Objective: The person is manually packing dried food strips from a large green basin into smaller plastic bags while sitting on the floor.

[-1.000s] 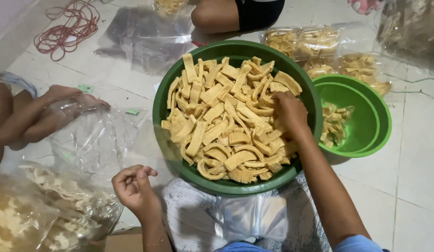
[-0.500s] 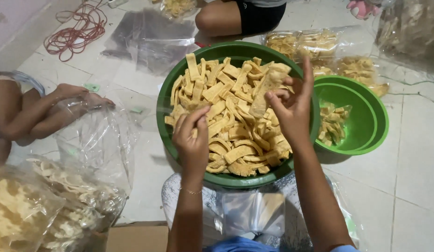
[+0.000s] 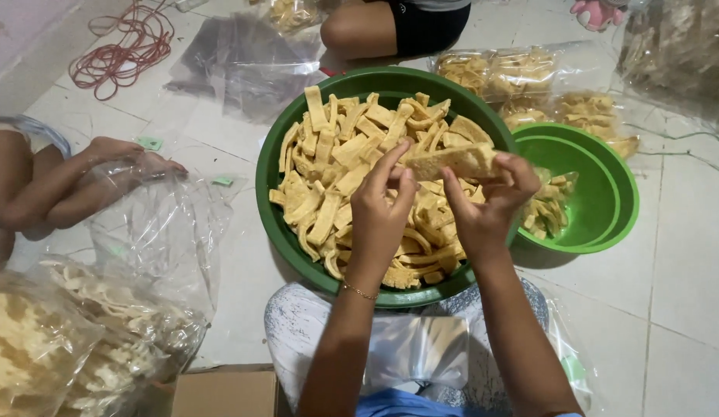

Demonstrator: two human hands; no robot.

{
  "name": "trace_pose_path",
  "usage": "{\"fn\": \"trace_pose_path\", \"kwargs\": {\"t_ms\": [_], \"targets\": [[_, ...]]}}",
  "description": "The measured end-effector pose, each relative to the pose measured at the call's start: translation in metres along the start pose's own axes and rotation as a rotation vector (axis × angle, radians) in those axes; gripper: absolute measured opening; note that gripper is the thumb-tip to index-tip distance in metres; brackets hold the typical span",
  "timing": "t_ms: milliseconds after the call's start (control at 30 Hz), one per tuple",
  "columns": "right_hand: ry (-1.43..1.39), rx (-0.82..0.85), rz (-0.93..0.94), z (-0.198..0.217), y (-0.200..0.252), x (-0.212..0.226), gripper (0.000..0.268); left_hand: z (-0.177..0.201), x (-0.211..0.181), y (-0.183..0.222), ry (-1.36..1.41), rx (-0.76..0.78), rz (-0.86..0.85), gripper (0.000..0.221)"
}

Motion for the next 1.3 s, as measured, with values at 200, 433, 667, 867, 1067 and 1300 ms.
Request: {"fn": "trace_pose_path", "kwargs": {"t_ms": [200, 433, 667, 867, 1067, 1300], "targets": [[0.084, 0.147, 0.024, -0.012, 0.001, -0.005, 0.061, 0.001, 0.01, 0.002, 0.14, 0.003, 0.056, 0.035], [0.197, 0.429, 0.052, -0.036, -0.009, 0.015, 0.052, 0.005, 0.017, -0.002, 0.288, -0.008, 0.08, 0.035], [0.51, 0.564, 0.186, -0.058, -0.024, 0.032, 0.024, 0.003, 0.011, -0.005, 0.321, 0.021, 0.081, 0.033], [0.467, 0.665, 0.115, -0.048, -0.051, 0.004, 0.013, 0.009, 0.023, 0.002, 0.308, 0.089, 0.201, 0.038], [0.167, 0.613, 0.029, -0.021, -0.088, -0.034, 0.012, 0.034, 0.057, 0.016, 0.263, 0.116, 0.359, 0.061], [0.167, 0.579, 0.045, -0.026, -0.097, -0.009, 0.022, 0.048, 0.098, 0.043, 0.29, 0.037, 0.479, 0.066]]}}
Point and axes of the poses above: each hand's wrist, its own y-axis away from the middle knuckle, its own z-axis out of the back of the hand, x = y × z, the point moved 9 cm from there along -y, towards the middle knuckle, and after that the axes turned 11 degrees about x, right-handed, at the moved point
